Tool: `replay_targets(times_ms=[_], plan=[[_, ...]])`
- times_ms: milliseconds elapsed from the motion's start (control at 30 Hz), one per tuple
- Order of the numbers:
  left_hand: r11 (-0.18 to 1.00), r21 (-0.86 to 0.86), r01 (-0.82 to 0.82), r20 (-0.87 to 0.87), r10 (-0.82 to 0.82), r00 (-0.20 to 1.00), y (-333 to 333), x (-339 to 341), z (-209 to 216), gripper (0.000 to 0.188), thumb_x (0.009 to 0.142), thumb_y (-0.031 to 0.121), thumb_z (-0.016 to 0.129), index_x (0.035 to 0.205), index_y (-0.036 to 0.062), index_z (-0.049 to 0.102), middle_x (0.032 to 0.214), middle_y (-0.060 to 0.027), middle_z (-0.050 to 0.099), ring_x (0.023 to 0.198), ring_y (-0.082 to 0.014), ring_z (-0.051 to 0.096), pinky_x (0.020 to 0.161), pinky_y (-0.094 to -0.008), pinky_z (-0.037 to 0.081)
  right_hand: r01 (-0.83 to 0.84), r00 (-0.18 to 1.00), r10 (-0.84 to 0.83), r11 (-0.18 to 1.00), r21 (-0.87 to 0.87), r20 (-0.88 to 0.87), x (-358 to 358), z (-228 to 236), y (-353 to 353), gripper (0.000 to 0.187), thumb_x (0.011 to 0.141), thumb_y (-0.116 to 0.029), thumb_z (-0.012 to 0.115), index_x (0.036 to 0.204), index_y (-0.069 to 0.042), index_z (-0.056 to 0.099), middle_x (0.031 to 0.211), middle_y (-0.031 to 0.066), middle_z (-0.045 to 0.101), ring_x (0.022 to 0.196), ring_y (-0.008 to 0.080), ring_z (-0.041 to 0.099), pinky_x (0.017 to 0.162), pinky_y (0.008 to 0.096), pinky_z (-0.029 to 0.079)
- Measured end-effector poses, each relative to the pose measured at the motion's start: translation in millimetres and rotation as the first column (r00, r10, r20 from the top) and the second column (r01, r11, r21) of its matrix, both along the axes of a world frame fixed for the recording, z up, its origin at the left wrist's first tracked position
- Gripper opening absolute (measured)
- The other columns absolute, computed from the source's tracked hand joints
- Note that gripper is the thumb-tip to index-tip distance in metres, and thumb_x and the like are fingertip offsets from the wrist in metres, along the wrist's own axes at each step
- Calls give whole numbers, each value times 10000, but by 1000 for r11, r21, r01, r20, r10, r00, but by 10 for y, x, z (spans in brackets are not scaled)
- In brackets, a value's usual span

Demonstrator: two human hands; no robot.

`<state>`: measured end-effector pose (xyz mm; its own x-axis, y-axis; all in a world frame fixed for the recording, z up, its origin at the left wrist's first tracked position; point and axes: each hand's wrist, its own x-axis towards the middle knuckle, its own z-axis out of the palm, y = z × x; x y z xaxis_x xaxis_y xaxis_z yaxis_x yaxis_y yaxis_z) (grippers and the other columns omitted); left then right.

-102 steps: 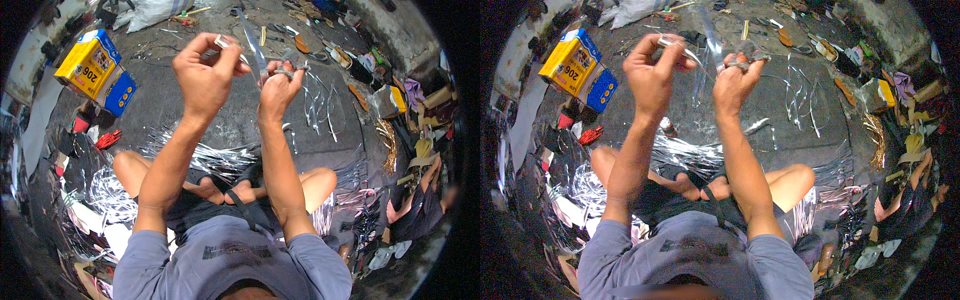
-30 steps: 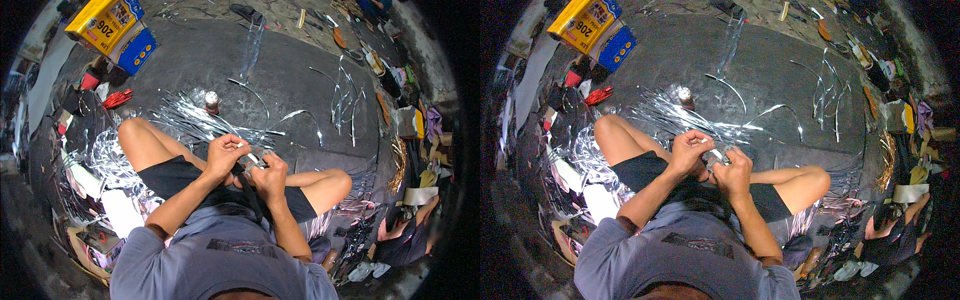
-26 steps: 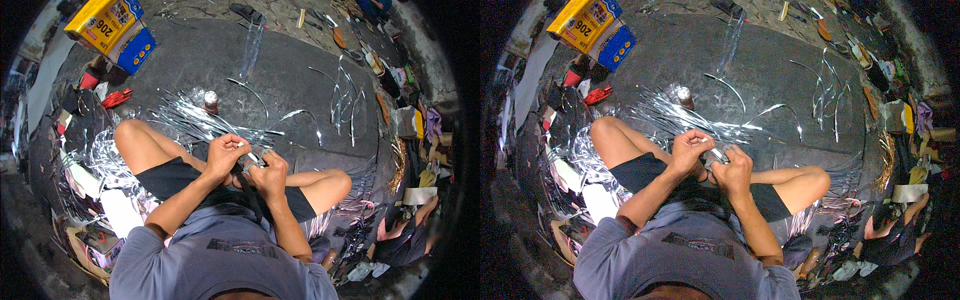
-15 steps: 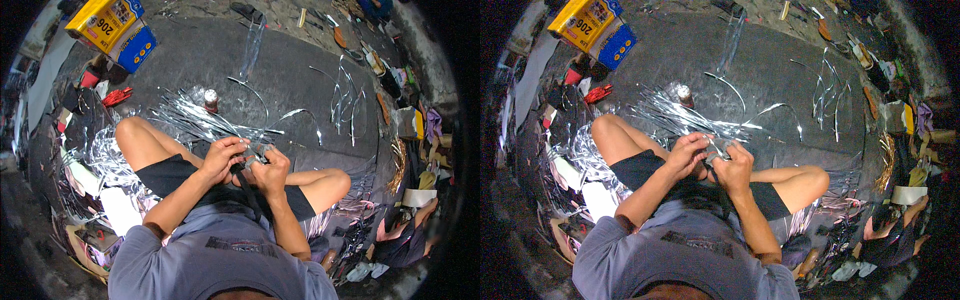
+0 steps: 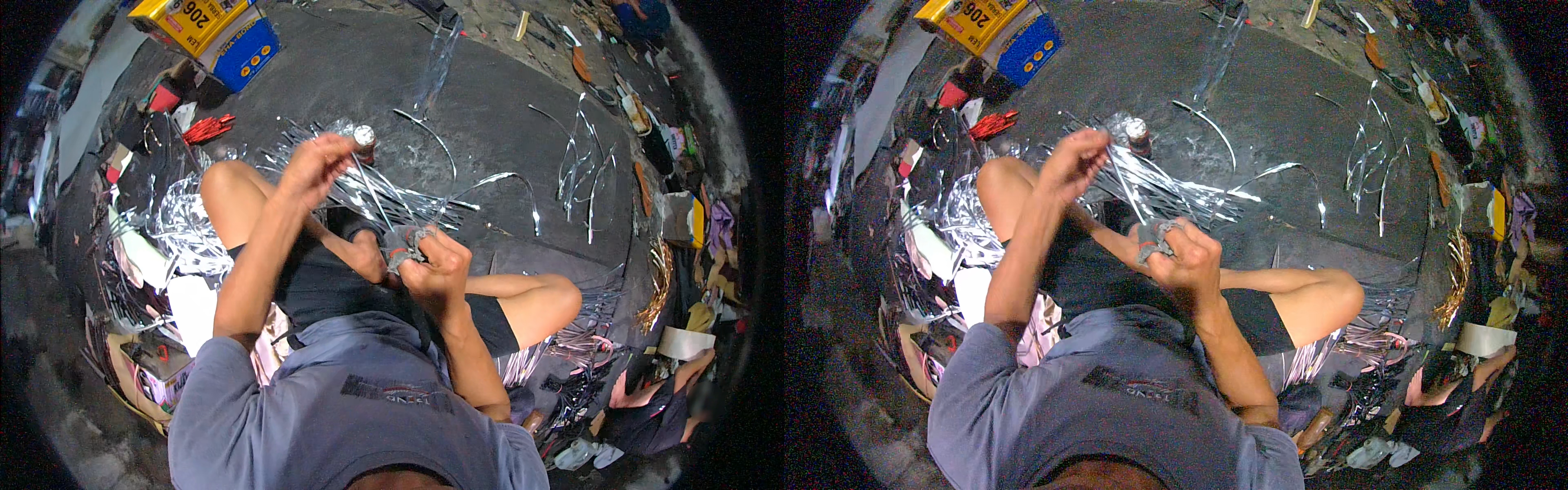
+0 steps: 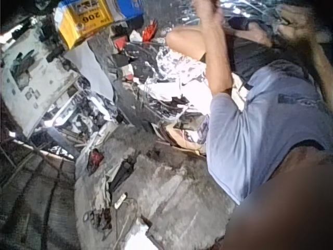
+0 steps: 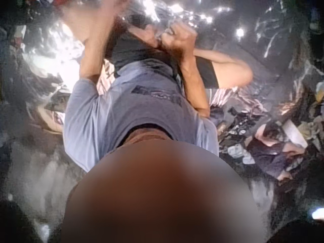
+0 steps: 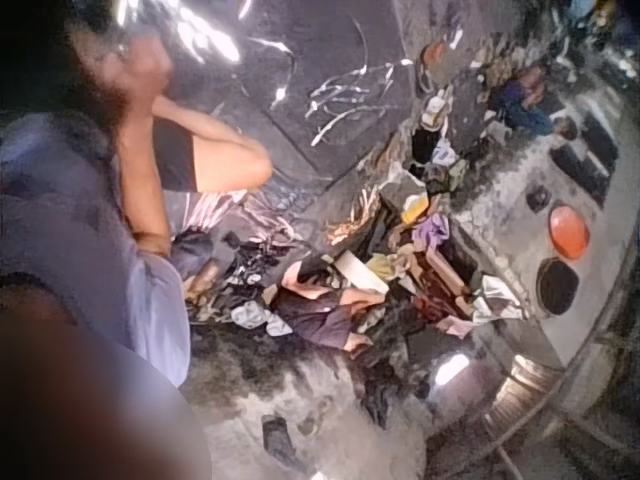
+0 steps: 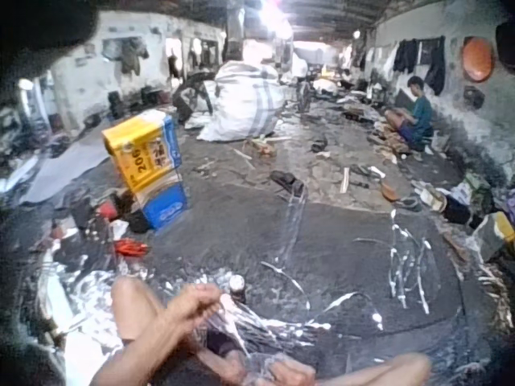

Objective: The person sits on the floor and uses a knife to strip the outer insulation from thin wires. They repeatedly pick up wires, cut the insulation, and separate the inner strands, placing the processed pieces on the floor.

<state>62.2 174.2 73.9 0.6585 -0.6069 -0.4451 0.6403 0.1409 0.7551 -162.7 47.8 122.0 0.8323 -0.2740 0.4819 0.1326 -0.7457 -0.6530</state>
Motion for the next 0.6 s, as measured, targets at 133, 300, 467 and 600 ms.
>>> replay_targets(times_ms=[133,300,467,600], plan=[[961,254,-112,34,106,994,246,861,-294,138,907,198,701,857,74,670,653,-11,618,512,-75,523,423,-182,359,-23,999,23,1000,-10,-44,-196,-119,73,86,634,10,652,709,13,609,643,132,571,572,320,578,524,380,467],[901,402,-167,61,155,986,572,1904,-1032,165,896,195,715,811,77,637,627,-18,580,468,-105,512,429,-217,385,19,986,24,968,250,-168,-577,-344,104,115,644,19,701,731,5,627,705,154,629,640,313,625,589,350,490],[738,509,-442,132,441,888,968,2537,-1847,172,835,147,773,799,52,634,661,-84,626,476,-145,558,460,-273,487,217,880,58,834,508,-471,-1170,-399,64,132,657,-9,726,780,4,679,726,160,647,623,290,626,591,337,492],[393,708,-587,395,468,790,1067,2467,-1827,257,794,203,810,880,12,660,759,-125,682,612,-216,662,535,-356,548,237,917,-123,933,271,-379,-1478,-441,45,145,657,-10,709,801,-17,719,690,149,631,585,268,609,564,338,477]])
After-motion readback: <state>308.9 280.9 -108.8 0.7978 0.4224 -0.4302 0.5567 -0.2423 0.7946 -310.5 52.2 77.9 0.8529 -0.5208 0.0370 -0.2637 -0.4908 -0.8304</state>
